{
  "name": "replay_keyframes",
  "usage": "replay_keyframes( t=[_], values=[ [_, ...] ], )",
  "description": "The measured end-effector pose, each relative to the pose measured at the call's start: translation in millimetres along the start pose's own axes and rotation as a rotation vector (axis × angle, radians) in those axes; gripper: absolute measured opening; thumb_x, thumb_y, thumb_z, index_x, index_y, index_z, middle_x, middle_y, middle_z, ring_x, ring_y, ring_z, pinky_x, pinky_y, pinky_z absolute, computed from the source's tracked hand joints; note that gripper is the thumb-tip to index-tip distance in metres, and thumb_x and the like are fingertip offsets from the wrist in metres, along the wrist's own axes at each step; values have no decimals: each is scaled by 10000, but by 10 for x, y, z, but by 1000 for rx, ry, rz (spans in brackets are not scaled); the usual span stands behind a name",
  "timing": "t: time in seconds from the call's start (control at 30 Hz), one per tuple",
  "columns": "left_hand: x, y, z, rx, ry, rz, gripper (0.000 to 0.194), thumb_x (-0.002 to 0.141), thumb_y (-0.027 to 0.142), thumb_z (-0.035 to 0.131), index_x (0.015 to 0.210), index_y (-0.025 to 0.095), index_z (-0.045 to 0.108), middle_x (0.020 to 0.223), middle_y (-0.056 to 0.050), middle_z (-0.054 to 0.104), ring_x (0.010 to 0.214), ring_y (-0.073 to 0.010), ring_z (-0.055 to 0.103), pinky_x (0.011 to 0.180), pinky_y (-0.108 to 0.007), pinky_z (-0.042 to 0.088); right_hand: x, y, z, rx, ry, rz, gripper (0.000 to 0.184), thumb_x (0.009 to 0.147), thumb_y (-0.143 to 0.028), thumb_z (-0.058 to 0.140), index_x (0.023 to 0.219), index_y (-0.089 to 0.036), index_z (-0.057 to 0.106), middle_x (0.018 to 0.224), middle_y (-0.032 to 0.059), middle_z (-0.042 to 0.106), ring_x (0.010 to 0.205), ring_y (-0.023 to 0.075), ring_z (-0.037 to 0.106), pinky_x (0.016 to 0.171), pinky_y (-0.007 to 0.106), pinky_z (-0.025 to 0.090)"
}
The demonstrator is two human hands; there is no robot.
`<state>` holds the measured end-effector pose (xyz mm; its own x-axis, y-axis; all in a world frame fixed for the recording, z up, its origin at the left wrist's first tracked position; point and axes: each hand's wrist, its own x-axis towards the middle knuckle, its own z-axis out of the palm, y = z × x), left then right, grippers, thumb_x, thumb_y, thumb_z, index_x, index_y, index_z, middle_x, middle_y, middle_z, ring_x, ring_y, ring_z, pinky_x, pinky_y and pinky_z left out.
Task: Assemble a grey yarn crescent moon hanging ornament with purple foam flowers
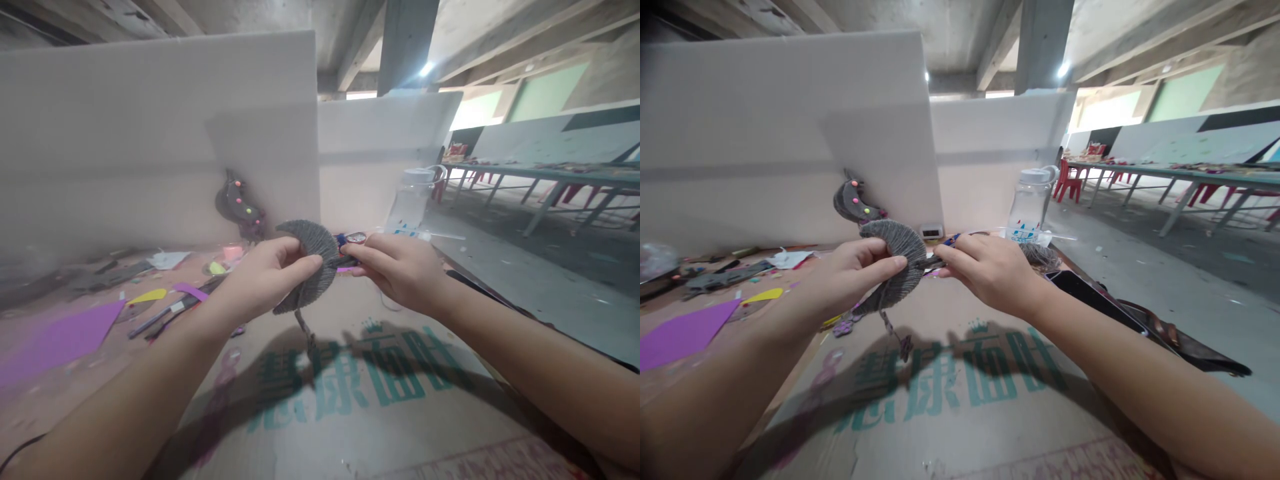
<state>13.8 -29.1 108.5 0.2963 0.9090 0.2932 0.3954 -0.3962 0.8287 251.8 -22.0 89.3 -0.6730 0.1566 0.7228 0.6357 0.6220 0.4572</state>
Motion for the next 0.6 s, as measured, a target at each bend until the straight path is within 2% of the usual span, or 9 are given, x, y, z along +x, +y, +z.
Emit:
replay_keyframes(
  t=[0.37, 0.43, 0.53, 0.6],
  values=[
    [26, -48, -7, 24, -82, 12, 387, 823, 523, 597, 919, 156, 671, 802, -36, 675, 727, -198, 630, 610, -286, 480, -20, 2, 9, 28, 37, -41, 247, 999, -274, 459, 1114, -140, 631, 794, 61, 671, 696, 163, 605, 606, 270, 435],
    [23, -54, -14, 33, -86, 10, 397, 832, 536, 588, 918, 157, 667, 817, -37, 679, 736, -195, 632, 617, -284, 479, -15, 5, 0, 110, 59, 31, 269, 1008, -305, 437, 1126, -151, 624, 819, 64, 672, 711, 158, 609, 622, 263, 450],
    [-2, -22, -33, 39, -59, -2, 392, 826, 539, 597, 889, 156, 658, 807, -42, 677, 722, -194, 635, 611, -287, 483, -30, 94, 39, 219, 58, 280, 332, 1015, -362, 399, 1199, -171, 599, 916, 84, 683, 785, 174, 629, 698, 287, 488],
    [-26, 19, -37, -2, -54, 9, 371, 821, 521, 612, 882, 158, 655, 814, -48, 682, 741, -201, 645, 626, -296, 497, -72, 192, 137, 253, -4, 434, 349, 1010, -346, 395, 1254, -176, 579, 1000, 102, 686, 892, 209, 643, 766, 333, 502]
  ],
)
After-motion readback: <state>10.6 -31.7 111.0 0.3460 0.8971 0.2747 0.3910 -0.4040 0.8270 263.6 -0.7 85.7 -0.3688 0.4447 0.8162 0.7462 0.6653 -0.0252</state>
